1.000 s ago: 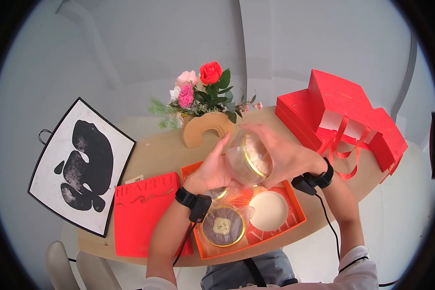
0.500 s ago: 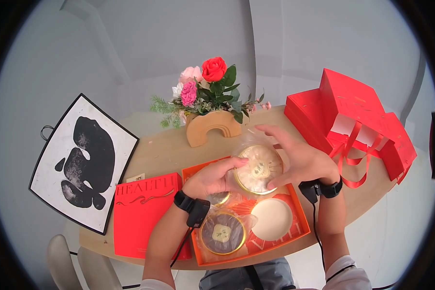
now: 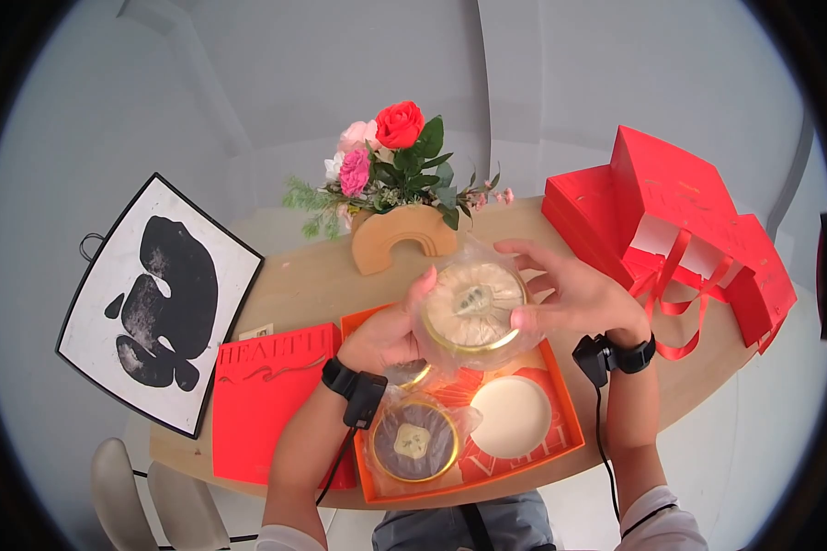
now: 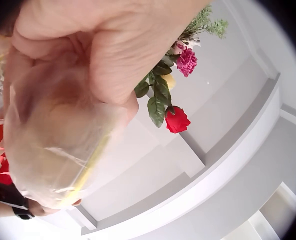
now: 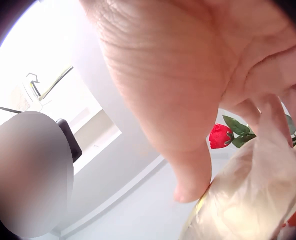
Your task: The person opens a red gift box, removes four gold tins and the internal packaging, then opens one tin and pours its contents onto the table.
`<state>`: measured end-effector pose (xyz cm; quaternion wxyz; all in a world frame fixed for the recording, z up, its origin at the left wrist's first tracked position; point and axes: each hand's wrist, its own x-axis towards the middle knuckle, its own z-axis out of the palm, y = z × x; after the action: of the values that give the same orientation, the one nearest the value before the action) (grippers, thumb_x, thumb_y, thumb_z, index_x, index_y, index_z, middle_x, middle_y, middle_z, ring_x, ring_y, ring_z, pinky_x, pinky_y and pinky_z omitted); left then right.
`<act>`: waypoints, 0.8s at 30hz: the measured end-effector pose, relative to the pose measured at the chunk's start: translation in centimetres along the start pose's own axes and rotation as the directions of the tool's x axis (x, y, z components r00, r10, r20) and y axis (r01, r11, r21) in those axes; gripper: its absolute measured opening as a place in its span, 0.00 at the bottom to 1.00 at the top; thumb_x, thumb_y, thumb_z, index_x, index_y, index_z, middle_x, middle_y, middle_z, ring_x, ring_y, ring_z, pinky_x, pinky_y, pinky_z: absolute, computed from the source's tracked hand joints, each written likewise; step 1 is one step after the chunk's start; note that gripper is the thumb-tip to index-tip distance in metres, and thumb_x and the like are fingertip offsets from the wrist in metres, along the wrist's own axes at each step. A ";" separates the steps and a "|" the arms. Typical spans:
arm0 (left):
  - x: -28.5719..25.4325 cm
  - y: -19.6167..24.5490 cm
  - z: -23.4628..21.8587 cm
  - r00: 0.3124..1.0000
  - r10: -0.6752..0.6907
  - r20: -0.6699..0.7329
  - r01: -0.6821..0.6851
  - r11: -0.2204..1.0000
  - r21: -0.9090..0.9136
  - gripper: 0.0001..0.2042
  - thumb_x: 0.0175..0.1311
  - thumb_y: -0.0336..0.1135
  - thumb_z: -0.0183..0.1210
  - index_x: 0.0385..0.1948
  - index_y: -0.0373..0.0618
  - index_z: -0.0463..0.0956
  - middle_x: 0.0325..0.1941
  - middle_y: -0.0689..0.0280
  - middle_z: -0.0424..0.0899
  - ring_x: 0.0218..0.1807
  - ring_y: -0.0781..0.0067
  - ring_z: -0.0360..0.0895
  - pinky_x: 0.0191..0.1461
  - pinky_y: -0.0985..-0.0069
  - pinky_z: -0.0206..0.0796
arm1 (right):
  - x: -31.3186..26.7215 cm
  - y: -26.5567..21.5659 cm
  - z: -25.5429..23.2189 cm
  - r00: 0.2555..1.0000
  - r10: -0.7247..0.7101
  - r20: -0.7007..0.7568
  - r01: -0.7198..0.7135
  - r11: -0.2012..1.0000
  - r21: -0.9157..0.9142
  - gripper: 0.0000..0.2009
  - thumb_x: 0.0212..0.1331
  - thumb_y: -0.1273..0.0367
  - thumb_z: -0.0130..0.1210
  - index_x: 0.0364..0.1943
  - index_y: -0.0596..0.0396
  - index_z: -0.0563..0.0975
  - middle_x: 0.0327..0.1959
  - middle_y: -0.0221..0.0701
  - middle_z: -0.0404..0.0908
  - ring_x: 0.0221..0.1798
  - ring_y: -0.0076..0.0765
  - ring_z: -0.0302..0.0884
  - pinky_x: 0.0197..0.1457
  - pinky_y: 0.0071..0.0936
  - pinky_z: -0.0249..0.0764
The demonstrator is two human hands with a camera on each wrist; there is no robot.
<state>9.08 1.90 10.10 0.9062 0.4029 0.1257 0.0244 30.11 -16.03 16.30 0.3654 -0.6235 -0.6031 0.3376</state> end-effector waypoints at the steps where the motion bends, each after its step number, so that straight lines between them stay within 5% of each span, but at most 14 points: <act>1: 0.0 0.0 0.1 1.000 0.025 -0.014 -0.025 0.999 -0.020 0.34 0.75 0.61 0.46 0.72 0.44 0.59 0.72 0.57 0.69 0.71 0.64 0.71 0.72 0.62 0.68 | 0.2 0.3 0.2 0.999 -0.016 -0.049 0.019 0.998 0.061 0.40 0.60 0.57 0.69 0.73 0.56 0.61 0.63 0.42 0.72 0.59 0.38 0.78 0.60 0.35 0.78; 5: -0.3 0.0 -0.1 0.999 0.044 -0.030 -0.044 0.999 -0.011 0.32 0.77 0.58 0.47 0.71 0.43 0.60 0.71 0.58 0.71 0.69 0.64 0.73 0.72 0.63 0.68 | 1.4 2.0 0.4 0.985 -0.092 -0.146 0.129 0.954 0.270 0.28 0.68 0.62 0.61 0.68 0.59 0.68 0.55 0.35 0.79 0.56 0.31 0.78 0.57 0.33 0.79; 14: -0.2 0.0 -0.1 0.994 0.002 -0.113 -0.006 0.999 -0.041 0.28 0.75 0.49 0.51 0.70 0.42 0.63 0.70 0.58 0.72 0.68 0.62 0.74 0.73 0.58 0.66 | 0.6 0.1 0.1 0.962 -0.034 -0.272 0.061 0.994 0.092 0.19 0.60 0.78 0.51 0.57 0.65 0.74 0.37 0.31 0.82 0.35 0.24 0.81 0.39 0.26 0.81; 24: 0.1 0.6 -0.3 0.991 -0.004 -0.135 -0.015 0.990 -0.137 0.25 0.70 0.45 0.52 0.65 0.42 0.70 0.63 0.58 0.79 0.61 0.60 0.79 0.65 0.55 0.72 | 0.9 0.3 0.4 0.936 -0.031 -0.350 0.118 0.966 0.229 0.16 0.64 0.78 0.50 0.56 0.64 0.72 0.35 0.30 0.79 0.34 0.22 0.81 0.32 0.24 0.80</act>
<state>9.14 2.59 10.33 0.9212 0.3373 0.1838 0.0627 29.98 -15.14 15.89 0.5521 -0.5993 -0.5068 0.2815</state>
